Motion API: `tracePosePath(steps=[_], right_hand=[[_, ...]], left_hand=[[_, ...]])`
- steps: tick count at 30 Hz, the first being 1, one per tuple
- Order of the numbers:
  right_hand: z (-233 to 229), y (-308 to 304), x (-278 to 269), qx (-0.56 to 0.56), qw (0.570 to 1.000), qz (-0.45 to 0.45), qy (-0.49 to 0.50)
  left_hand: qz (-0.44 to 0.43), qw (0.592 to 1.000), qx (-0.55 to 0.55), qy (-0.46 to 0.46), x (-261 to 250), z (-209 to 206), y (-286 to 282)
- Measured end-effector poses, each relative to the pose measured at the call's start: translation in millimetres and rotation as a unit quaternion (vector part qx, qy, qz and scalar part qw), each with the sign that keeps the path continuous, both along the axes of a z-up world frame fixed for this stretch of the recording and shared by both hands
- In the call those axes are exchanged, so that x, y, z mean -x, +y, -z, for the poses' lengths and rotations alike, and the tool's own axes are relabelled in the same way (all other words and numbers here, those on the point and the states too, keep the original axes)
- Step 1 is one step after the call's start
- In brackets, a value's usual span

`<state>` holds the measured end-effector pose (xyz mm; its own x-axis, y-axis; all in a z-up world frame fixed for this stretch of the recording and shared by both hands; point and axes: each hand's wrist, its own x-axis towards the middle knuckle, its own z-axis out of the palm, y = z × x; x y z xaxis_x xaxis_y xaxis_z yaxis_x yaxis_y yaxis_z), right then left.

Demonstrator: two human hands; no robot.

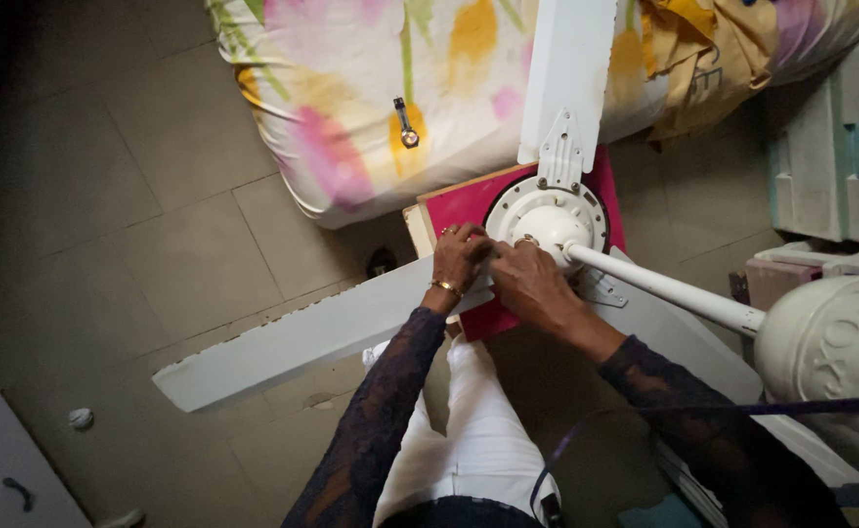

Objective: The person assembles a ceiling fan by attaching the blades to the motor housing. They use a screwdriver to tighten the screws securing each blade to the central hub, working on the fan while it is positioned on a small table.

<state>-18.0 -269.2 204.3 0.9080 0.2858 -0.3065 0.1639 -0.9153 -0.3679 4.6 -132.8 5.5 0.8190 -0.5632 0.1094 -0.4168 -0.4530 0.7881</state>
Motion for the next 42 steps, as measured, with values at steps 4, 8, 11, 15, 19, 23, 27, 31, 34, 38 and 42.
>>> tracePosePath(steps=[4, 8, 11, 15, 19, 23, 27, 31, 34, 38, 42], right_hand=[[8.2, 2.9, 1.5, 0.055, 0.997, -0.054, 0.003], [11.5, 3.8, 1.5, 0.011, 1.000, -0.004, -0.002], [12.8, 3.6, 0.7, -0.008, 0.989, 0.086, -0.122], [22.3, 7.4, -9.0, 0.067, 0.990, 0.081, 0.093], [24.7, 17.4, -4.5, 0.087, 0.995, 0.037, 0.003], [17.1, 17.4, -1.5, 0.088, 0.996, -0.001, 0.008], [10.7, 15.4, -9.8, 0.064, 0.995, -0.052, -0.056], [-0.6, 5.9, -9.4, 0.057, 0.998, -0.010, -0.041], [-20.4, -11.9, 10.1, 0.035, 0.997, 0.073, -0.013], [-41.9, -29.1, 55.4, -0.008, 0.979, 0.201, 0.021], [-36.5, -24.2, 95.6, -0.063, 0.956, 0.286, -0.029]], left_hand=[[-0.012, 0.999, -0.023, -0.027, 5.0, 3.4, -0.6], [-0.005, 0.998, -0.064, -0.028, 5.0, -1.8, -2.3], [-0.003, 0.998, -0.061, -0.011, 5.7, -8.7, -2.3], [-0.003, 0.998, -0.059, -0.012, 4.0, -14.2, -1.4], [-0.002, 0.999, -0.039, -0.022, 4.0, -10.0, 3.3], [-0.020, 1.000, -0.019, -0.011, 7.8, 2.2, 1.9], [-0.019, 0.999, -0.045, 0.005, 2.5, 12.3, -2.1], [-0.022, 0.999, -0.045, 0.010, 5.5, 3.9, -4.2], [-0.018, 0.998, -0.053, 0.026, 2.7, -8.8, -3.7], [-0.006, 0.999, -0.044, -0.023, 8.1, -24.3, 1.1], [0.005, 0.999, -0.010, -0.032, 34.6, -29.5, 7.5]])
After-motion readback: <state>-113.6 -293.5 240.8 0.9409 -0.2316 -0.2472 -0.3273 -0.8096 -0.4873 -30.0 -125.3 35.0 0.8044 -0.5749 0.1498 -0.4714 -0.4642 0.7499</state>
